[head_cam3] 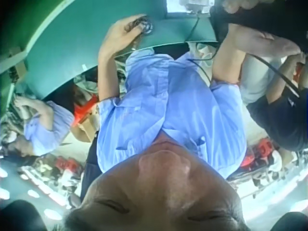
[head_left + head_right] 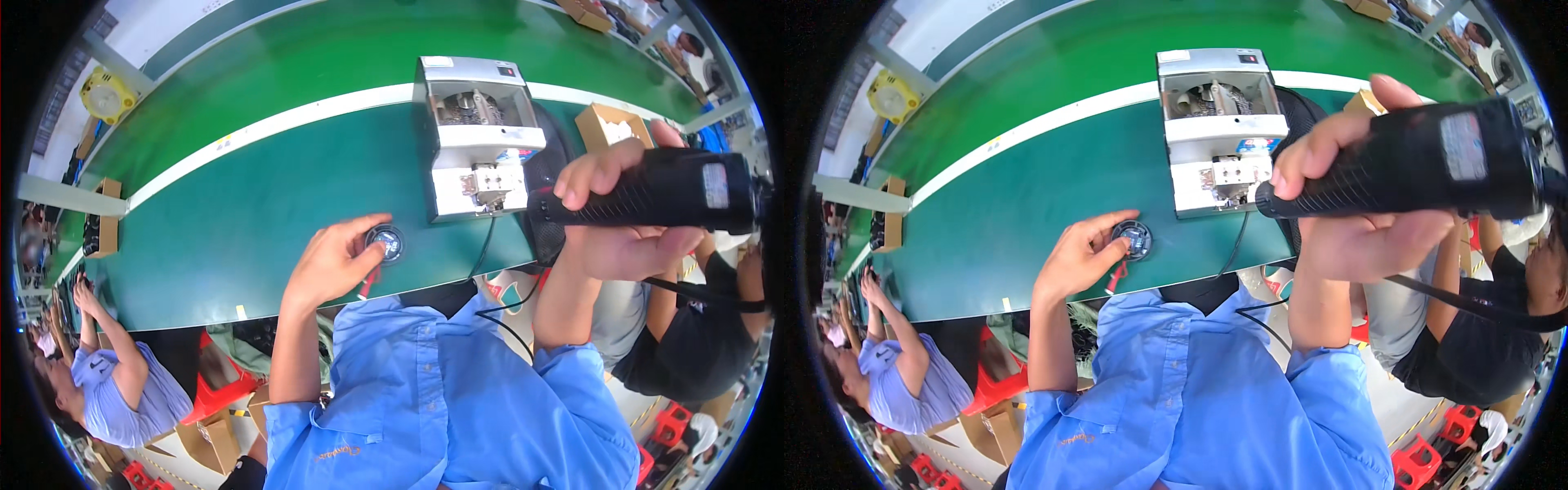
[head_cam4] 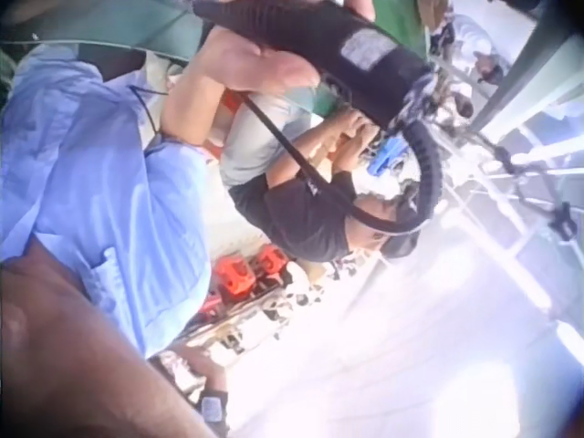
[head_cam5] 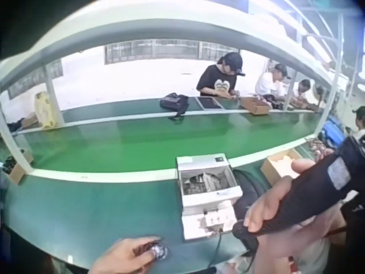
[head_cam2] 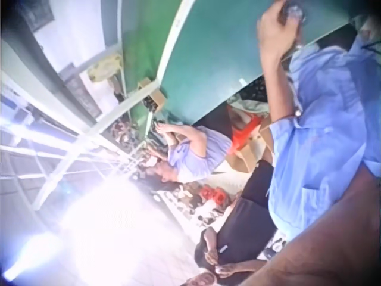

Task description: Assembling electronic components using an electric screwdriver on a factory assembly line.

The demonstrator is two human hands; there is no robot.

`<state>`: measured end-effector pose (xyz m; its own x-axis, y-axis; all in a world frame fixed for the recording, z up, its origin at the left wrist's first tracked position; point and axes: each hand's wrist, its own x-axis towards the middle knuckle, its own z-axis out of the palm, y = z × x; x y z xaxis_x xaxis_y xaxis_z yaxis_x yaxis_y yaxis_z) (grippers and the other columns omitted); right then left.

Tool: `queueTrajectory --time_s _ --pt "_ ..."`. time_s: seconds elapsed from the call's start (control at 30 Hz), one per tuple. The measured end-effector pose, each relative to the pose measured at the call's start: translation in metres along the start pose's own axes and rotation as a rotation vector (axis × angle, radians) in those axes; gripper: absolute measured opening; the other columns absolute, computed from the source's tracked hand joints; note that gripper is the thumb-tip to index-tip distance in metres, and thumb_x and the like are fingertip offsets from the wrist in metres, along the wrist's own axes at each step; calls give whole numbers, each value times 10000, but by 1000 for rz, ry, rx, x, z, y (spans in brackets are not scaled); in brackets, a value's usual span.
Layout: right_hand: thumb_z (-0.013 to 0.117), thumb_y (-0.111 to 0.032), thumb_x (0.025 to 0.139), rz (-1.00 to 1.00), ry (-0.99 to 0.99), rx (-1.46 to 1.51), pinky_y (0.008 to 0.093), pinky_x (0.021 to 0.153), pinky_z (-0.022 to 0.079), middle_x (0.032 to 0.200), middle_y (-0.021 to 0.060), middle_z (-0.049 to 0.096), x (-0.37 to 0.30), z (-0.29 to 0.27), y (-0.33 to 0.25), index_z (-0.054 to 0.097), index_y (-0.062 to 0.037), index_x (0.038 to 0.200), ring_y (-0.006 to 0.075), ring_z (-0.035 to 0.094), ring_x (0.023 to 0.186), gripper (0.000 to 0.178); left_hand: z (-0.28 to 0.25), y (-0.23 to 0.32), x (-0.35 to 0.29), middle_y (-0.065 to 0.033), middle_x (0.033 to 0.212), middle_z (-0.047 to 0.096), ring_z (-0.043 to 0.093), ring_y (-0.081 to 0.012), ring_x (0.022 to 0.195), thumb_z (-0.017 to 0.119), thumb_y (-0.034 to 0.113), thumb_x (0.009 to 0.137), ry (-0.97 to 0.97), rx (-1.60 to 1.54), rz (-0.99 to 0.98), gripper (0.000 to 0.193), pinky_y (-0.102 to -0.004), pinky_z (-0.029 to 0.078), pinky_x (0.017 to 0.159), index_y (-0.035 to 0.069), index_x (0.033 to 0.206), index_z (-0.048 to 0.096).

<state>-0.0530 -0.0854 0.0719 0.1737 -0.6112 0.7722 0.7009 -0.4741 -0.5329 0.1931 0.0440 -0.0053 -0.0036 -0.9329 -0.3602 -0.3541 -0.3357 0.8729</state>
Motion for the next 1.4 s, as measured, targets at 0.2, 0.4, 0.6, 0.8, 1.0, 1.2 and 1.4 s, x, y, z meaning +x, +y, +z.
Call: queueTrajectory --time_s 0.2,0.4,0.6,0.8,1.0,1.2,1.4 --pt "340 -737 895 75 -15 -54 378 530 493 787 146 530 6 -1 18 286 74 1377 237 557 562 945 12 -8 8 -109 883 588 577 -137 681 681 148 847 304 151 276 397 -301 475 616 -8 1207 624" --pt "478 -812 786 233 105 -417 314 452 458 685 109 531 8 22 27 364 68 1314 199 520 487 1033 13 -3 -5 -100 748 632 617 -208 638 815 326 739 324 184 40 582 -336 496 606 12 1194 634" --pt "548 -763 792 373 113 -314 302 502 476 732 104 528 4 18 21 370 16 1315 189 527 517 956 24 -3 5 -160 812 680 668 -213 705 815 349 730 281 361 184 598 -351 522 639 0 1180 631" --pt "434 -675 908 229 -34 100 394 548 488 806 154 529 -24 27 7 298 8 1392 263 565 597 848 22 2 4 -108 779 694 640 -121 534 737 282 854 64 -169 74 481 -234 454 413 -13 1207 594" --pt "527 -734 828 205 -17 287 417 572 499 801 166 557 -32 59 27 321 10 1392 287 574 608 956 27 -18 -6 -82 742 668 623 -98 546 733 231 854 26 -399 -91 428 -232 481 429 26 1178 544" --pt "600 -605 796 195 -86 180 381 634 418 879 134 492 -29 -1 14 355 70 1354 235 482 681 909 41 -17 -1 -70 638 661 648 -137 524 694 268 783 67 -288 91 369 -289 531 457 26 1057 643" --pt "296 -683 942 112 -82 90 352 371 436 772 198 617 -19 32 29 478 -148 1172 295 542 461 610 43 -8 -10 -145 678 695 698 -196 567 597 184 803 44 -201 -29 312 -316 588 479 -83 963 595"
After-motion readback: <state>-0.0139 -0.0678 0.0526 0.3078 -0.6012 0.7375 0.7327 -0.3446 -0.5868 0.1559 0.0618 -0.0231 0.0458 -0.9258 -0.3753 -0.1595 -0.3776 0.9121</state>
